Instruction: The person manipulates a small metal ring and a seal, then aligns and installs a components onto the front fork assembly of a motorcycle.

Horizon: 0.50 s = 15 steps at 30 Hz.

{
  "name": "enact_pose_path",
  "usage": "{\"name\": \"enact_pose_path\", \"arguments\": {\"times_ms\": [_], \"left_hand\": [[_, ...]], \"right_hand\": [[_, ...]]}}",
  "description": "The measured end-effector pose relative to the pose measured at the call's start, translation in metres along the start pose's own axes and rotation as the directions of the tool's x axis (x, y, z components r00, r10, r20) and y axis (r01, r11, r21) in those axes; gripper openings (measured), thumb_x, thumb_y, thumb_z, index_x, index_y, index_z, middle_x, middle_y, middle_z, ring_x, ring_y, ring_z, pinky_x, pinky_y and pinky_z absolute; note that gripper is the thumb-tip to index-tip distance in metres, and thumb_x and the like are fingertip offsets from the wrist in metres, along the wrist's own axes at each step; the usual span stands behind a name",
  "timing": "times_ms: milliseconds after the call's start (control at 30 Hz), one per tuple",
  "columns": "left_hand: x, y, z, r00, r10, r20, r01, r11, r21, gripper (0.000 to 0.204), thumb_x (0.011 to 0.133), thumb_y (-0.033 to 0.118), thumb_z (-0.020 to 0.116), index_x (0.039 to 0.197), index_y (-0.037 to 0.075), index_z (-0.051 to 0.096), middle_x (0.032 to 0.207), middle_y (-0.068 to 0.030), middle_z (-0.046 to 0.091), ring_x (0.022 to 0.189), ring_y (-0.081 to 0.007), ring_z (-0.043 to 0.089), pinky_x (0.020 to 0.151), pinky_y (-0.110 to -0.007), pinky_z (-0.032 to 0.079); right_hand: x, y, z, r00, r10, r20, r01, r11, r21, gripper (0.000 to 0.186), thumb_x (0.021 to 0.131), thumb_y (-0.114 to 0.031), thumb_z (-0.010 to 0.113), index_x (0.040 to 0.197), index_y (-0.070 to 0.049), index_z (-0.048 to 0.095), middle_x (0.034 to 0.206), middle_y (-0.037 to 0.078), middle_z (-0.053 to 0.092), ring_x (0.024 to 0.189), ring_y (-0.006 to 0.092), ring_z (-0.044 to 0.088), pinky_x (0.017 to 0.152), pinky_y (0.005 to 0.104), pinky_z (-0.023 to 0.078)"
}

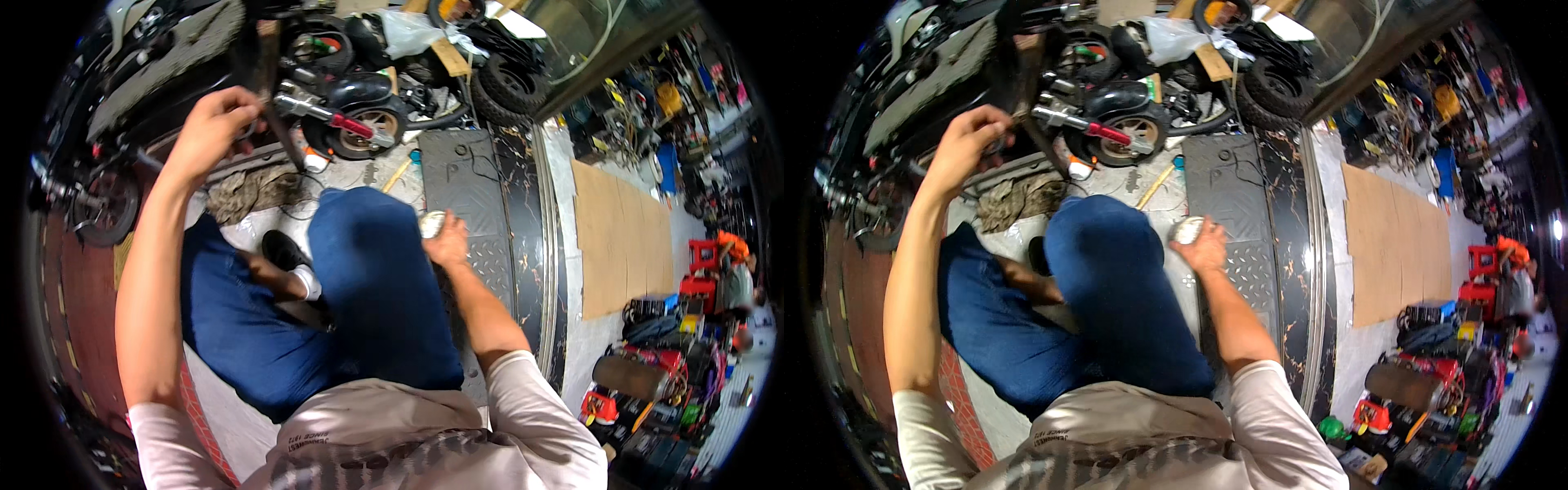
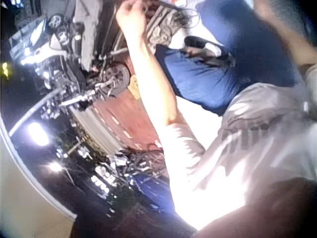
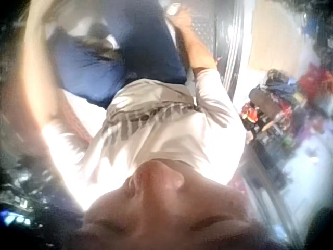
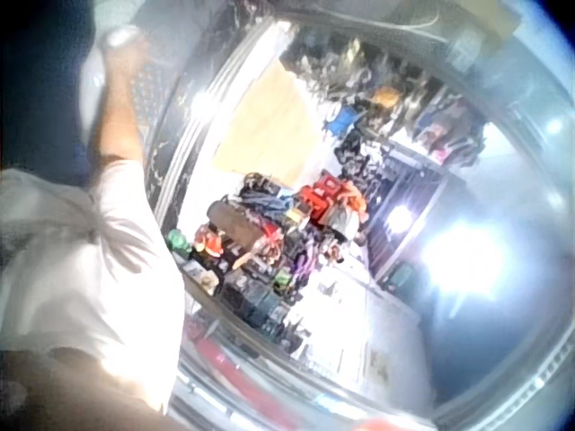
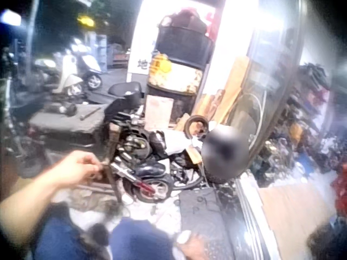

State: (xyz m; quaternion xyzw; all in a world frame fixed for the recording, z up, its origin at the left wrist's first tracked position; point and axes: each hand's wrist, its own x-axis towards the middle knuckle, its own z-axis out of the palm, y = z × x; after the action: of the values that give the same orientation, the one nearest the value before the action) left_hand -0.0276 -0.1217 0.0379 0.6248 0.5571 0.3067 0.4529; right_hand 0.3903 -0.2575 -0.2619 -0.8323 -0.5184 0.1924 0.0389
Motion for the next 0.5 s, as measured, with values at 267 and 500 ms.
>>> {"name": "enact_pose_path", "arguments": {"times_ms": [267, 500], "left_hand": [[0.003, -0.010, -0.019, 0.999, -0.045, -0.013, 0.044, 0.998, -0.054, 0.018, 0.104, 0.018, 0.056, 0.113, 0.006, 0.066, 0.088, 0.0007, 0.067, 0.062, -0.0046, 0.054, 0.054, -0.021, 0.045], [0.019, -0.005, -0.019, 0.995, -0.086, -0.044, 0.080, 0.989, -0.126, 0.020, 0.105, 0.018, 0.056, 0.116, 0.005, 0.066, 0.090, -0.0005, 0.068, 0.063, -0.0054, 0.056, 0.053, -0.018, 0.041]], "right_hand": [[0.027, -0.034, 0.021, 0.978, 0.000, 0.209, 0.028, 0.991, -0.131, 0.110, 0.074, -0.047, 0.087, 0.159, -0.006, 0.030, 0.142, 0.027, 0.043, 0.129, 0.0484, 0.047, 0.110, 0.0488, 0.045], [0.028, -0.035, 0.019, 0.960, -0.024, 0.280, 0.032, 0.999, -0.025, 0.098, 0.078, -0.041, 0.083, 0.156, -0.008, 0.034, 0.142, 0.030, 0.042, 0.127, 0.0520, 0.049, 0.105, 0.0538, 0.049]]}}
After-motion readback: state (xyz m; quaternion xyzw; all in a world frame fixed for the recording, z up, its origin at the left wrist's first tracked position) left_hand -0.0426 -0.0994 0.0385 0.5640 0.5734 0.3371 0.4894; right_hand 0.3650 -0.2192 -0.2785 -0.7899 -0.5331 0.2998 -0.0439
